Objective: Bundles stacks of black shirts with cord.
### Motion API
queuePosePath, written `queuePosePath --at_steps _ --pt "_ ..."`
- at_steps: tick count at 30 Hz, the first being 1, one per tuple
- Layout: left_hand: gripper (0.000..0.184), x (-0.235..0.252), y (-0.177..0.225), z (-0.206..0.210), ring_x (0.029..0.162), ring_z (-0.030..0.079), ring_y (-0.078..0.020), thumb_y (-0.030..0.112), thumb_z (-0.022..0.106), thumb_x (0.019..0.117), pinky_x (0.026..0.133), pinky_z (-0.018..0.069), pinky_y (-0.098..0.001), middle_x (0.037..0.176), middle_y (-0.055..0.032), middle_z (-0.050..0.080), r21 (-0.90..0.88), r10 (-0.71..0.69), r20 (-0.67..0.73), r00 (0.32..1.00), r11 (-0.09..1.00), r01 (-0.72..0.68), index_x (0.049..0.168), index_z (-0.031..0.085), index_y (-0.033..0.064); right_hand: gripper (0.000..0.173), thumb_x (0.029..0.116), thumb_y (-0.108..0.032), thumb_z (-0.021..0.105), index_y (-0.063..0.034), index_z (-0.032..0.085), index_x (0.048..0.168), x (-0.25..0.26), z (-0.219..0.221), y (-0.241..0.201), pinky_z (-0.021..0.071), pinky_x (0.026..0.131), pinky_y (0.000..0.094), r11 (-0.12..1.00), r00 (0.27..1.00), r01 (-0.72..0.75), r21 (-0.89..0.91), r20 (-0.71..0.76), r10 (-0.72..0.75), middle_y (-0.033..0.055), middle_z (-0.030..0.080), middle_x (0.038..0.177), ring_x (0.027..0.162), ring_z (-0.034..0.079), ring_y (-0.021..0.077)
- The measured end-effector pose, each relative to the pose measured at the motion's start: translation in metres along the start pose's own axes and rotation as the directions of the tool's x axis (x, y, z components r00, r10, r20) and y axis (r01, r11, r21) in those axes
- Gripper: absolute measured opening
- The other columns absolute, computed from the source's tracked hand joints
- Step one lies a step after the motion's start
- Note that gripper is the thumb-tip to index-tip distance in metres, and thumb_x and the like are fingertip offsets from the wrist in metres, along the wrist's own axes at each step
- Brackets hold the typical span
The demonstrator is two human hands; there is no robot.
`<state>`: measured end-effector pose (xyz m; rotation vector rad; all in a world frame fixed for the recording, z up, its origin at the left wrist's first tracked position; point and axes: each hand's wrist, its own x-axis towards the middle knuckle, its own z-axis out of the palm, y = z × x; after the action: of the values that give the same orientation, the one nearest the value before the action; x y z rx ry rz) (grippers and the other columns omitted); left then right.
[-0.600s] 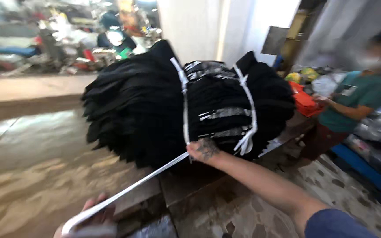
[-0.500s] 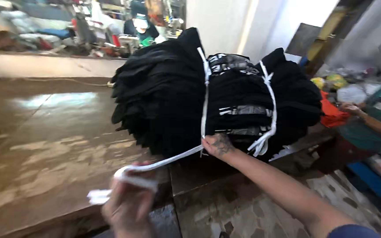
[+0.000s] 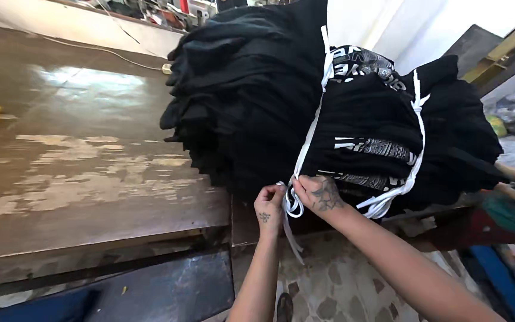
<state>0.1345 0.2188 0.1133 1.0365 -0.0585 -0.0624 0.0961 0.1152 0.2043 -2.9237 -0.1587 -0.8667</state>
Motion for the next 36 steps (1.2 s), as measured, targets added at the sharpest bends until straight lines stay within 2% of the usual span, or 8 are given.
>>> queuePosePath --at_steps 6,12,14,17,21,26,29,36 --pt "0.015 -0.006 -0.040 0.010 0.090 0.069 -0.0089 0.013 0.070 0.0922 0.085 0.0557 -0.0229 0.092 -0.0086 0.073 0.462 0.456 -0.070 0.887 0.803 -0.377 0.092 0.077 -0.0008 0.032 0.0955 -0.018 0.056 -0.0033 0.066 0.069 0.002 0.006 0.007 0.0482 0.045 0.0366 0.999 0.999 0.043 0.023 -0.032 -0.042 0.0071 0.057 0.052 0.048 0.061 0.0210" --pt "0.019 -0.001 -0.059 0.008 0.091 0.069 -0.0263 0.016 0.065 0.0936 0.087 0.0490 -0.0429 0.095 -0.0148 0.074 0.717 0.642 -0.016 0.767 0.542 -0.438 0.092 0.080 0.0043 0.032 0.0966 -0.018 0.055 -0.0032 0.067 0.070 0.005 0.002 0.005 0.0488 0.046 0.0359 0.999 1.000 0.014 0.038 0.018 -0.015 0.0073 0.059 0.054 0.050 0.062 0.0206" --pt "0.019 0.000 -0.060 0.010 0.089 0.068 -0.0254 0.016 0.064 0.0936 0.087 0.0474 -0.0425 0.091 -0.0137 0.073 0.721 0.660 -0.018 0.751 0.529 -0.448 0.089 0.079 0.0044 0.033 0.0964 -0.019 0.056 -0.0036 0.067 0.070 0.006 0.003 0.005 0.0481 0.045 0.0356 0.999 1.000 0.013 0.040 0.019 -0.014 0.0071 0.058 0.054 0.049 0.062 0.0203" --pt "0.024 -0.007 -0.057 0.019 0.100 0.065 -0.0265 0.014 0.059 0.0947 0.092 0.0473 -0.0428 0.102 -0.0177 0.071 0.622 0.555 -0.030 0.831 0.662 -0.419 0.100 0.077 -0.0011 0.032 0.0953 -0.018 0.056 -0.0033 0.066 0.069 0.009 0.002 0.007 0.0484 0.045 0.0360 0.998 0.999 0.014 0.057 0.040 -0.017 0.0074 0.058 0.053 0.049 0.062 0.0204" --pt "0.034 -0.018 -0.047 0.030 0.113 0.059 -0.0191 0.010 0.064 0.0873 0.099 0.0486 -0.0272 0.117 -0.0205 0.062 0.415 0.358 -0.038 0.933 0.855 -0.311 0.115 0.072 -0.0078 0.032 0.0968 -0.018 0.056 -0.0015 0.065 0.070 0.018 -0.004 0.010 0.0482 0.046 0.0387 0.996 0.990 -0.023 0.090 0.143 0.010 0.0090 0.057 0.055 0.050 0.062 0.0229" --pt "0.035 -0.003 -0.038 0.016 0.104 0.062 -0.0369 0.025 0.060 0.0904 0.090 0.0436 -0.0579 0.108 -0.0215 0.067 0.652 0.346 0.119 0.931 0.680 -0.336 0.111 0.077 0.0016 0.035 0.1000 -0.019 0.054 -0.0007 0.062 0.071 0.023 -0.009 0.010 0.0480 0.049 0.0423 0.996 0.973 -0.056 0.067 0.228 0.040 0.0108 0.056 0.056 0.053 0.063 0.0263" --pt "0.027 0.006 -0.032 0.001 0.095 0.067 -0.0388 0.021 0.059 0.0962 0.083 0.0475 -0.0592 0.097 -0.0177 0.072 0.742 0.426 0.246 0.871 0.495 -0.452 0.105 0.080 0.0083 0.037 0.1027 -0.020 0.052 0.0010 0.063 0.074 0.023 -0.014 0.007 0.0506 0.054 0.0471 0.996 0.955 -0.076 0.039 0.289 0.062 0.0136 0.059 0.060 0.060 0.066 0.0307" --pt "0.021 0.009 -0.039 0.006 0.089 0.070 -0.0265 0.017 0.062 0.0937 0.085 0.0503 -0.0474 0.090 -0.0111 0.075 0.657 0.589 0.094 0.802 0.568 -0.495 0.091 0.078 0.0044 0.038 0.1019 -0.021 0.051 0.0008 0.064 0.073 0.020 -0.013 0.007 0.0511 0.055 0.0464 0.998 0.970 -0.048 0.030 0.238 0.040 0.0137 0.060 0.060 0.061 0.067 0.0305"
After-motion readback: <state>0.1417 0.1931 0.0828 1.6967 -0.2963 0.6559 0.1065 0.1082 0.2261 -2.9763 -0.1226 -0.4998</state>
